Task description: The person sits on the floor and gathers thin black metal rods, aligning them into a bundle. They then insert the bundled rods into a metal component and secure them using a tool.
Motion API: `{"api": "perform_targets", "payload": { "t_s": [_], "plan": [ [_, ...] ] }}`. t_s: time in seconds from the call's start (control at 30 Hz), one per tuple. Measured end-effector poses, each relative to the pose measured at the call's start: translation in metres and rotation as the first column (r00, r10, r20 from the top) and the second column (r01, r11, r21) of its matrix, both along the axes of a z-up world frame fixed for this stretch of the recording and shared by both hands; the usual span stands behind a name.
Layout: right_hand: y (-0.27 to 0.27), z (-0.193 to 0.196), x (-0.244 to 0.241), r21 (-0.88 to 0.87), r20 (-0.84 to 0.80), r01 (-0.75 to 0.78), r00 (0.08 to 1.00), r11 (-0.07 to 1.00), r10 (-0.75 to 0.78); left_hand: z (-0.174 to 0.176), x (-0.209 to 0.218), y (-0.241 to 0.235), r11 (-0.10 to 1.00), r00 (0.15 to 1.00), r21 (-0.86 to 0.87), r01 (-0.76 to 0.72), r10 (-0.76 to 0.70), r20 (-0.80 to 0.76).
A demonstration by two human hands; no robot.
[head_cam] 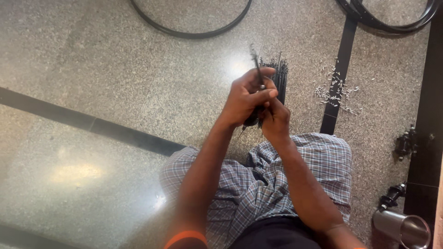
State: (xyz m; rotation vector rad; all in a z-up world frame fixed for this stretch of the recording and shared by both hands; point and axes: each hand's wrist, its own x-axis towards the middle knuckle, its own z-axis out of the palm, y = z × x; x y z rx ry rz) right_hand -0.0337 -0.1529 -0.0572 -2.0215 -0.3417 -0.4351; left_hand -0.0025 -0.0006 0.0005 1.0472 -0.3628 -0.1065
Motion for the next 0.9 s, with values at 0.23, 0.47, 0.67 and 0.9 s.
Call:
{"api": "perform_targets", "payload": {
  "t_s": [0.23,0.47,0.67,0.9],
  "plan": [
    [-0.005,-0.015,-0.002,0.293,-0.235,0.118,0.971,0.949,-0.048,-0.008,0.001,-0.017,0.998,1.0,0.066,0.006,-0.007,0.025],
    [-0.002,-0.01,-0.007,0.148,0.035,0.025,0.999,0.989,-0.031,-0.012,0.002,-0.009,0.995,0.994,-0.096,0.015,-0.025,-0.104],
    [0.002,-0.002,-0.014,0.233,-0.038,-0.068,0.996,0.97,0.079,-0.008,0.002,0.003,0.994,0.99,0.113,0.001,-0.017,0.143],
    [0.006,0.012,-0.012,0.104,0.02,-0.115,0.993,0.988,0.114,-0.009,0.005,0.004,0.996,0.999,0.069,-0.054,0.054,-0.006]
  ]
}}
